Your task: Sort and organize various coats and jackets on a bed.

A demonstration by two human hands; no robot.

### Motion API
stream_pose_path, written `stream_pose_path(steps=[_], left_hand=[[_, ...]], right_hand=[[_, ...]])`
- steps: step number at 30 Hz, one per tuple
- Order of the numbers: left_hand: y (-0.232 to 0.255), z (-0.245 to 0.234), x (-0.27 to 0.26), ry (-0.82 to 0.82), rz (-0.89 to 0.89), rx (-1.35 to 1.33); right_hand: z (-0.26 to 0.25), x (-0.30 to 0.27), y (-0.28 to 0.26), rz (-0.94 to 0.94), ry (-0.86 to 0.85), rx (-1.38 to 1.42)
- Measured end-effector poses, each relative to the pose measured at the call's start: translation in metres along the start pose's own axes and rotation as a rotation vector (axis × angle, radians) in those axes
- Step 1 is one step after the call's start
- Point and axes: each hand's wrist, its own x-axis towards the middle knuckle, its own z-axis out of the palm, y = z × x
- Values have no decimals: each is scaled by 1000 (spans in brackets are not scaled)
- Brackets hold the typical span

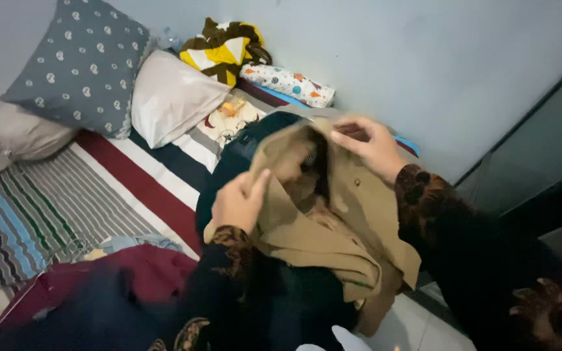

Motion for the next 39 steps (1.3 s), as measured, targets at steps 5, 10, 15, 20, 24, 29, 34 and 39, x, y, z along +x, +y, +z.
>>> stream_pose_path(steps=[5,10,15,20,24,29,34,39], left_hand=[[-29,-27,13,199,-127,-151],[-71,-67,16,265,-210,-189],[-123,-91,-6,352,-363,-161],[-169,-104,-33,401,-427,-96],[-165,-113,-52,442,-481,-43],[-156,-121,-85,475,-443,-110],[-113,-118,-143,518,-422,-160],[-69,-104,-218,537,-399,-230]], right_hand=[[-24,-26,73,372,-27,-446],[-28,-88,199,570,-170,-565],[8,-161,275,628,-223,-556],[60,-199,268,628,-375,-627],[77,-219,248,657,-398,-708],[75,-228,246,689,-488,-731],[58,-240,266,715,-536,-683],[32,-259,273,415,-452,-479]])
